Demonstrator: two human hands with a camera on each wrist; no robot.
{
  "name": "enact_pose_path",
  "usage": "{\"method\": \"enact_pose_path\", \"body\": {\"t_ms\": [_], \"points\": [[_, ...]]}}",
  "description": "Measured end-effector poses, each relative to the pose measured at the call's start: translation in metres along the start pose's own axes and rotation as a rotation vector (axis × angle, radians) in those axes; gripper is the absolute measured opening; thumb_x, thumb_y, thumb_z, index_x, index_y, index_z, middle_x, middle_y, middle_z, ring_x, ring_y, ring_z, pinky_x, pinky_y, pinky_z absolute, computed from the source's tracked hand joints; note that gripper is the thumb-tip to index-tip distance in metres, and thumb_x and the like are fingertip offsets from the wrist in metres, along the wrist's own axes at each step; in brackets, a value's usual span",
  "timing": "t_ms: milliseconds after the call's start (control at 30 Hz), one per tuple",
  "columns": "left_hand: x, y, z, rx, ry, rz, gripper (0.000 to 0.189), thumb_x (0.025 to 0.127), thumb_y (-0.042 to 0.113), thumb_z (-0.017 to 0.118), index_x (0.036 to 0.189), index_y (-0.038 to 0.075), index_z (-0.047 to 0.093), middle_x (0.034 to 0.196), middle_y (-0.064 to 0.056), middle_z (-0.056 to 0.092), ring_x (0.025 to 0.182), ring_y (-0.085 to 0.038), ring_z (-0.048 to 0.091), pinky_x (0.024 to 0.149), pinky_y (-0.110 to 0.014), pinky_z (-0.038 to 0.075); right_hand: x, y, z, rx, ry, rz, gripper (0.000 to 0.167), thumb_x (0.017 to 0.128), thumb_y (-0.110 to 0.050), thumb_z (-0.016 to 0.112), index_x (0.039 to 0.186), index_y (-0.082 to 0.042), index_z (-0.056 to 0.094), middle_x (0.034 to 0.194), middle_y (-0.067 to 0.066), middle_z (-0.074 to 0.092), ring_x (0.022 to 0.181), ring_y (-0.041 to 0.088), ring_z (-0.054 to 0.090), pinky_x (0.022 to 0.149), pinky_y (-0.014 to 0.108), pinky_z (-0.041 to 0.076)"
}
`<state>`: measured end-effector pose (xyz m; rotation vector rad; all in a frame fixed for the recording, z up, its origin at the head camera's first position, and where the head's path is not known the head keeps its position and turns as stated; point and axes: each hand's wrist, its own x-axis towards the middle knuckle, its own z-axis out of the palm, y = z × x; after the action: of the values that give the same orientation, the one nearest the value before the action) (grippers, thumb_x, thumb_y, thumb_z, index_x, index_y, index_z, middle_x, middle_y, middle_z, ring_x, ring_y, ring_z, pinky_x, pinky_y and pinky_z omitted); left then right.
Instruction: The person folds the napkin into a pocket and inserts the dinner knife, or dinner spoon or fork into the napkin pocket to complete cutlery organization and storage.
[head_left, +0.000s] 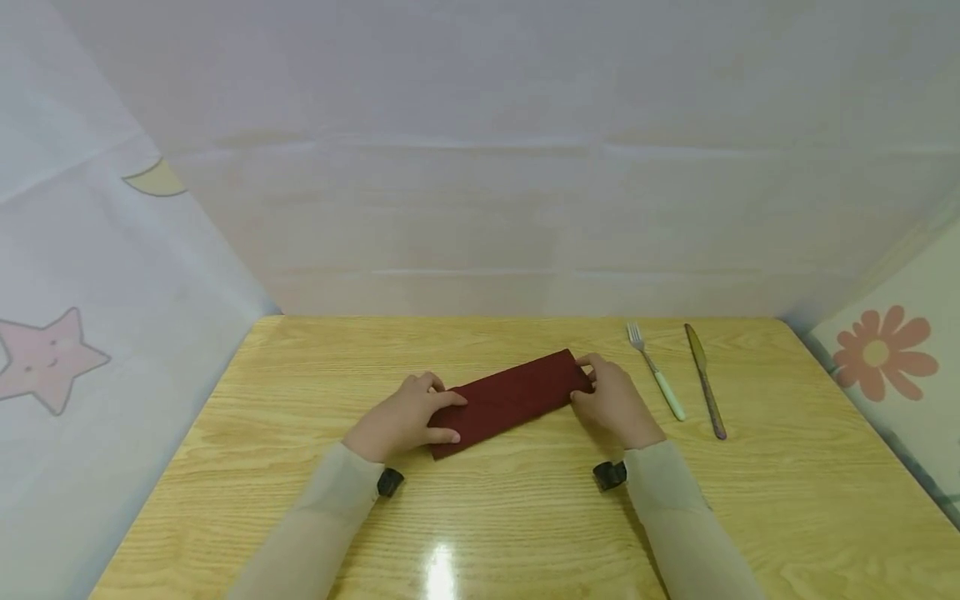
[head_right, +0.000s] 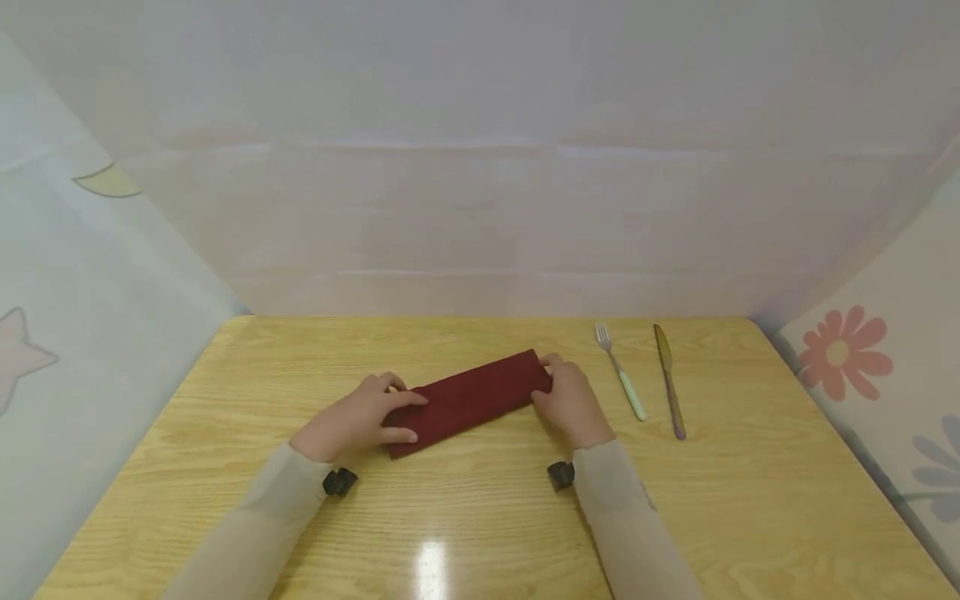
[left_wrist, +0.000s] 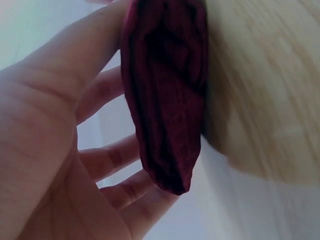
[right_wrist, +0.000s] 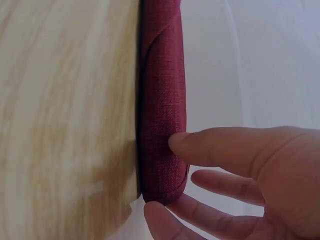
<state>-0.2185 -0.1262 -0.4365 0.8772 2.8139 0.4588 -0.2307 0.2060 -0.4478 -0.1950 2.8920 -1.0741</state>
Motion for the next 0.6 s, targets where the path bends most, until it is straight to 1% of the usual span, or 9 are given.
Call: {"method": "enact_pose_path", "body": {"t_ms": [67,133,167,267,333,400,467,533,600], "points": [[0.0,0.001,0.0,-0.003,-0.004,0.007,0.047,0.091,0.039,0.077,0.133,0.021,0.067,0.128,-0.011,0.055,0.113,-0.032,0.051,0.092,-0.043,0.051,0.0,0.001,-0.002,0.021,0.019,0.014,0.052,0.095,-0.007,0.069,0.142,0.005,0.049,0.124,0.029,0.058,0.107,0.04,0.062,0.086,0.05,0.055],[0.0,0.001,0.0,-0.017,-0.001,0.011,0.047,0.092,0.038,0.076,0.134,0.021,0.066,0.13,-0.01,0.055,0.116,-0.031,0.051,0.094,-0.043,0.051,-0.001,0.0,-0.004,0.027,0.031,0.04,0.047,0.096,-0.01,0.069,0.135,0.008,0.05,0.123,0.029,0.057,0.105,0.039,0.062,0.085,0.049,0.055],[-0.001,0.001,0.0,-0.024,0.004,0.013,0.047,0.093,0.037,0.075,0.136,0.02,0.065,0.131,-0.009,0.055,0.117,-0.031,0.052,0.095,-0.043,0.051,-0.002,-0.001,-0.005,0.037,0.028,0.061,0.043,0.097,-0.011,0.068,0.131,0.009,0.051,0.119,0.029,0.057,0.1,0.038,0.062,0.081,0.048,0.055],[0.0,0.0,-0.001,-0.03,0.034,0.03,0.05,0.096,0.036,0.071,0.141,0.018,0.06,0.137,-0.009,0.054,0.126,-0.031,0.051,0.101,-0.044,0.048,-0.006,-0.005,-0.007,0.087,-0.02,0.144,0.03,0.1,-0.018,0.066,0.113,0.004,0.052,0.105,0.021,0.061,0.086,0.029,0.062,0.075,0.042,0.052],[0.0,0.001,-0.001,-0.037,0.047,0.042,0.052,0.098,0.036,0.069,0.145,0.018,0.056,0.143,-0.01,0.052,0.131,-0.031,0.049,0.105,-0.044,0.046,-0.008,-0.009,-0.008,0.149,-0.079,0.192,0.027,0.101,-0.021,0.064,0.107,0.002,0.052,0.098,0.016,0.062,0.078,0.024,0.065,0.075,0.041,0.054],[0.001,0.002,-0.002,-0.05,0.038,0.056,0.054,0.099,0.036,0.068,0.148,0.018,0.053,0.148,-0.011,0.049,0.136,-0.033,0.046,0.108,-0.046,0.044,-0.007,-0.01,-0.006,0.245,-0.137,0.214,0.026,0.101,-0.022,0.063,0.107,0.002,0.053,0.097,0.015,0.066,0.077,0.022,0.069,0.076,0.039,0.058],[0.001,0.004,-0.002,-0.075,0.009,0.06,0.054,0.1,0.035,0.067,0.149,0.018,0.051,0.152,-0.013,0.045,0.14,-0.034,0.042,0.109,-0.048,0.042,-0.006,-0.012,-0.004,0.357,-0.181,0.226,0.027,0.102,-0.019,0.063,0.112,0.004,0.053,0.099,0.018,0.068,0.08,0.025,0.073,0.077,0.039,0.061],[0.002,0.005,-0.002,-0.092,-0.017,0.058,0.053,0.1,0.033,0.067,0.149,0.018,0.052,0.154,-0.014,0.043,0.141,-0.036,0.041,0.11,-0.049,0.041,-0.004,-0.012,-0.001,0.456,-0.204,0.231,0.03,0.103,-0.018,0.061,0.118,0.006,0.051,0.105,0.022,0.067,0.085,0.027,0.073,0.076,0.037,0.061],[0.002,0.006,-0.001,-0.097,-0.03,0.054,0.051,0.099,0.03,0.068,0.147,0.018,0.055,0.153,-0.014,0.043,0.141,-0.036,0.041,0.11,-0.048,0.042,-0.003,-0.012,0.002,0.537,-0.208,0.234,0.033,0.103,-0.017,0.059,0.123,0.007,0.048,0.11,0.024,0.065,0.09,0.028,0.073,0.077,0.036,0.061]]}}
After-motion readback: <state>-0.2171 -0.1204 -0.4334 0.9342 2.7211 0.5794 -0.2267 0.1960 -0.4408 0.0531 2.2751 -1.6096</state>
